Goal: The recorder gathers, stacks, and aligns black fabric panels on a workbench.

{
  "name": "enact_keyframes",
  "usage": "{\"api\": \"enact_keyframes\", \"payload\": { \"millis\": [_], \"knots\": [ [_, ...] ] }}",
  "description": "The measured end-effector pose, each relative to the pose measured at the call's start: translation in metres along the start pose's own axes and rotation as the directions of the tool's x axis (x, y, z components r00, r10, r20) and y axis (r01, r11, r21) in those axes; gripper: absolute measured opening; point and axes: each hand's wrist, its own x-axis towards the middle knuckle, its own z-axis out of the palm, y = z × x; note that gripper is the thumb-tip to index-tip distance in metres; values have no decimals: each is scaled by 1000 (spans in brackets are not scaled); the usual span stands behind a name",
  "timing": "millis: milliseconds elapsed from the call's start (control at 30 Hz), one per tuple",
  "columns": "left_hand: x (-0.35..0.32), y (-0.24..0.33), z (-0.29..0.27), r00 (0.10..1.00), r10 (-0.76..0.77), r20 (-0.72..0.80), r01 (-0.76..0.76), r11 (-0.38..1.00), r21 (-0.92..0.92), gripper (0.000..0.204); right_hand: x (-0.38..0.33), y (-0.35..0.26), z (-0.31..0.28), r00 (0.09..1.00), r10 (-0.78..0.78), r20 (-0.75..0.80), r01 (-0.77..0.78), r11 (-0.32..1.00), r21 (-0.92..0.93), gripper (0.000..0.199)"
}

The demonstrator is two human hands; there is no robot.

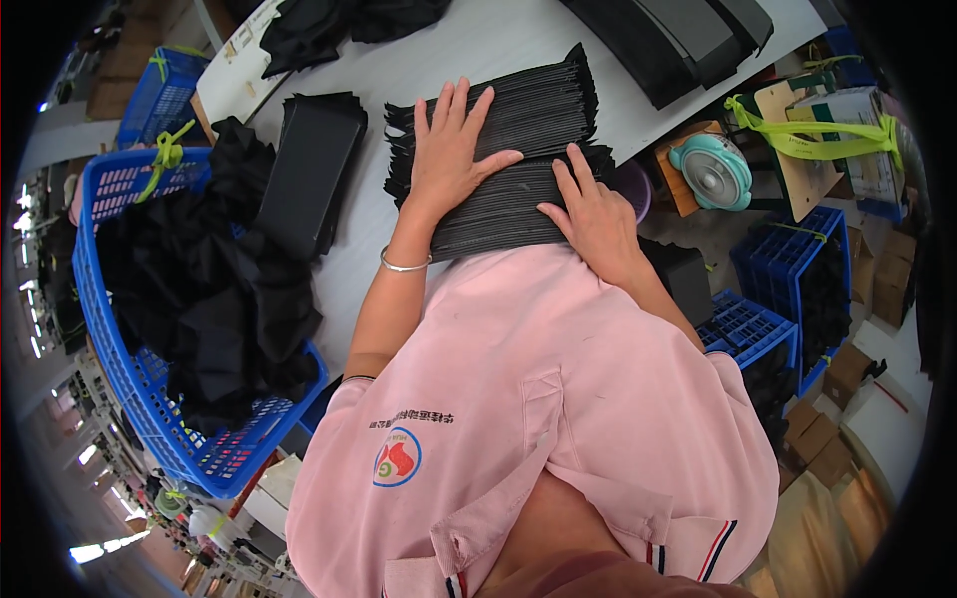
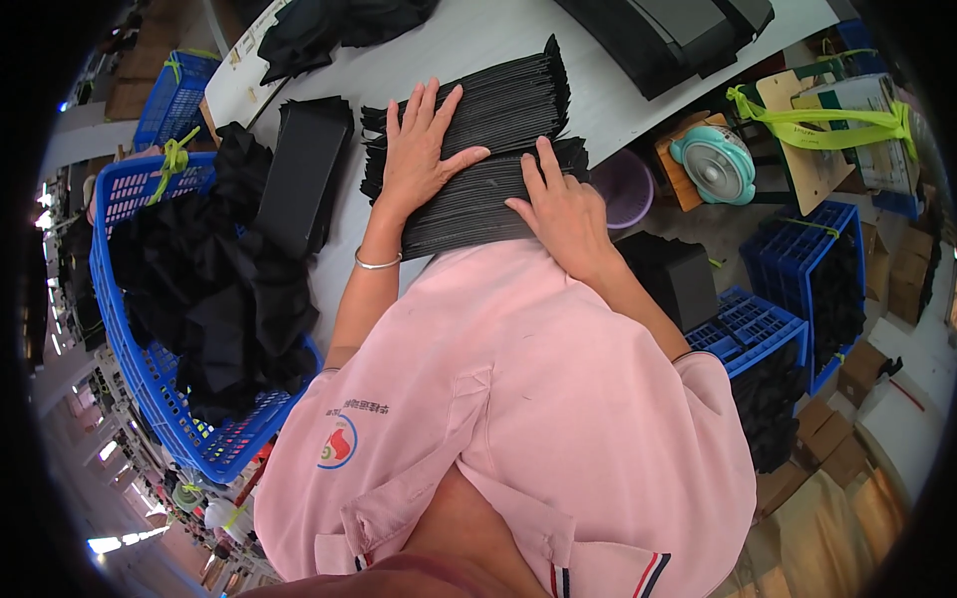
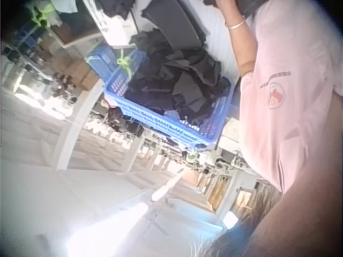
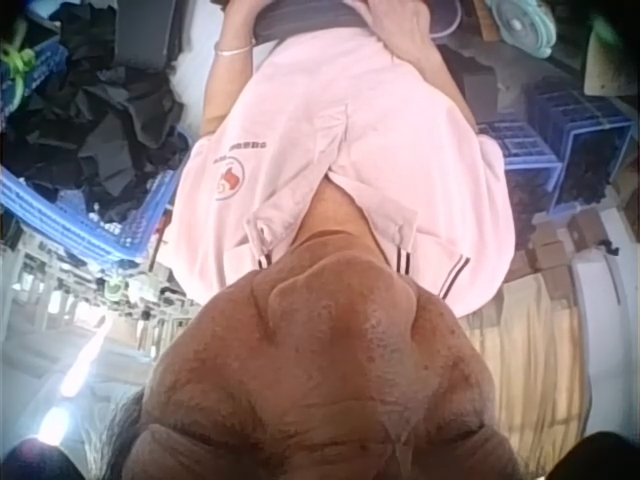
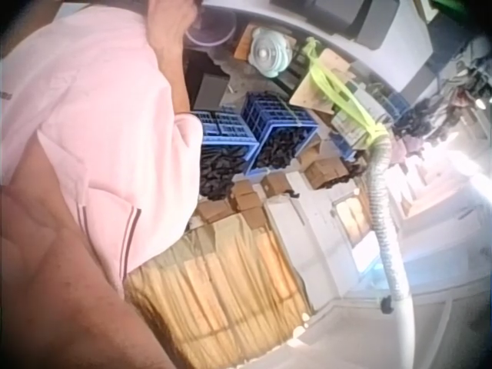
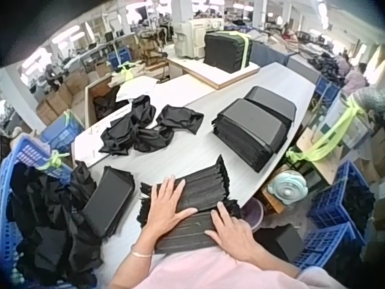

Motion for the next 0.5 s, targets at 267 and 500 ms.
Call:
{"api": "enact_keyframes", "payload": {
  "millis": [267, 500],
  "knots": [
    [-1, -1, 2, 1000, -8, 15, 8, 999, 40, 79, 10, -2, -6, 999, 43, -8, -42, 991, 130, 77],
    [-1, 1, 0, 1000, -17, 14, 17, 999, 28, 76, 15, -2, 6, 999, 42, 4, -42, 999, 14, 80]
  ]
}}
